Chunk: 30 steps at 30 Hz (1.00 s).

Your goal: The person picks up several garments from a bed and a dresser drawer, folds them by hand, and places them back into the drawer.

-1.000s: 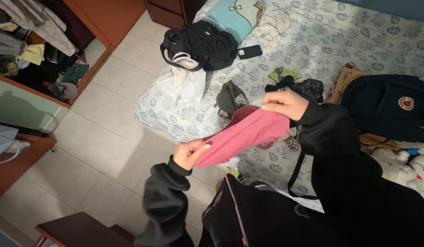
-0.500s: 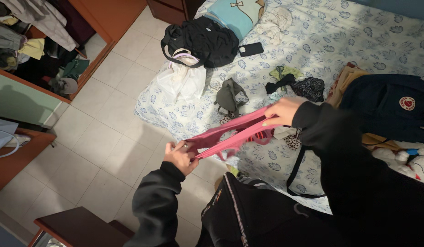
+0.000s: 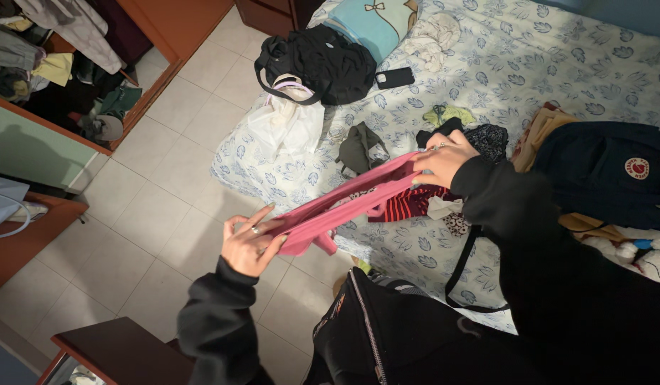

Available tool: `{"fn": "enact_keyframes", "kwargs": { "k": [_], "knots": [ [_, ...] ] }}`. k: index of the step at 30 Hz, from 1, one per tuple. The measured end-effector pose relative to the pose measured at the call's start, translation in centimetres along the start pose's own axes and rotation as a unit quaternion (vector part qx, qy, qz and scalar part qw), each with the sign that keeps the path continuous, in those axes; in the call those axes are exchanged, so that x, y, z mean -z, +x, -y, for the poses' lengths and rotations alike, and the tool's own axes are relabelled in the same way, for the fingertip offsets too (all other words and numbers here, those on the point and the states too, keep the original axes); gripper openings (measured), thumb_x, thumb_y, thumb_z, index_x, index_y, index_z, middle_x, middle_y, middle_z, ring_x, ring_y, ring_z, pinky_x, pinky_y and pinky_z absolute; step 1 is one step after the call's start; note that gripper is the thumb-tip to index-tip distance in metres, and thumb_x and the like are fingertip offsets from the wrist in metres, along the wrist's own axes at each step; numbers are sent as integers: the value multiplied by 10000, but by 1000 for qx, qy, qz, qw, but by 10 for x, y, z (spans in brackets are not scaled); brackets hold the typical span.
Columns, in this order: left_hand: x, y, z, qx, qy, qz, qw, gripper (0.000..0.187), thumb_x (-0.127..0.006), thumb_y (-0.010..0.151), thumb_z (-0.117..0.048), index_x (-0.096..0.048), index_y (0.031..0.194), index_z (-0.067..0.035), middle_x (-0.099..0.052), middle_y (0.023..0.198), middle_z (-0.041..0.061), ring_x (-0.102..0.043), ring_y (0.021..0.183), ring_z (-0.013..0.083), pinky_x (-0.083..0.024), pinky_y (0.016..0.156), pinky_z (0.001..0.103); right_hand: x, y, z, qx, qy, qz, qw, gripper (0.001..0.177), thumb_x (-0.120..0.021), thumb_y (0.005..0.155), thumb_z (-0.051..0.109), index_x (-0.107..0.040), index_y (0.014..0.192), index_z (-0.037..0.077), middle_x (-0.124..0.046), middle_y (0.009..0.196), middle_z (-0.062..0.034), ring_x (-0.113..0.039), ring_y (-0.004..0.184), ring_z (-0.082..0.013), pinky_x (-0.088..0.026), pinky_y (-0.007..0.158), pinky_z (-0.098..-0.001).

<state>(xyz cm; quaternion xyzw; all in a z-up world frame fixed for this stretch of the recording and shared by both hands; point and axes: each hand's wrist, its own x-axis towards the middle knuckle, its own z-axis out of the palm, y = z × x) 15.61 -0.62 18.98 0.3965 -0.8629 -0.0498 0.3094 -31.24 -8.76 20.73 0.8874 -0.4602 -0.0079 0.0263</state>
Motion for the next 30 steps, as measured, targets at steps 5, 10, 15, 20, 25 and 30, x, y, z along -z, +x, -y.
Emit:
{"fn": "enact_keyframes", "kwargs": {
  "k": [5,10,15,20,25,30],
  "knots": [
    [17,-4,8,25,-42,-26,998,225,-796,787,-114,-674,599,-87,-762,1003,4,-656,1240,250,-451,946,404,11,11,3,-8,7,-22,1000,254,-655,880,459,-777,881,236,-740,943,122,-590,1025,-183,-380,884,-381],
    [19,-14,16,88,-88,-109,986,185,-820,753,-32,-658,666,-34,-716,994,68,-671,1221,314,-526,919,407,31,21,-12,73,147,-76,983,223,-718,878,360,-772,888,144,-736,856,44,-598,842,-227,-466,755,-371],
    [22,-23,29,141,-205,-164,955,138,-748,852,39,-631,782,16,-694,1140,137,-689,1058,211,-541,913,301,34,19,-22,111,377,-119,912,286,-807,834,273,-680,854,18,-678,874,-44,-610,840,-190,-496,821,-333],
    [29,-31,34,262,-337,-107,898,64,-715,885,74,-679,846,39,-709,870,83,-633,790,170,-508,748,275,51,19,-19,69,348,-24,935,268,-792,820,292,-750,857,29,-640,844,-47,-636,806,-192,-500,732,-328],
    [54,-26,29,189,-360,-100,908,120,-721,858,86,-639,791,28,-708,891,92,-649,823,165,-508,783,282,65,21,-3,98,246,7,964,253,-776,836,290,-773,863,39,-642,895,-57,-634,873,-242,-510,784,-367],
    [63,-21,19,187,-308,-90,928,148,-767,843,60,-642,774,18,-693,815,89,-644,795,169,-503,773,293,70,19,-4,82,297,-84,948,215,-745,882,226,-741,940,20,-649,1063,-65,-661,998,-227,-535,884,-350]
  ]
}}
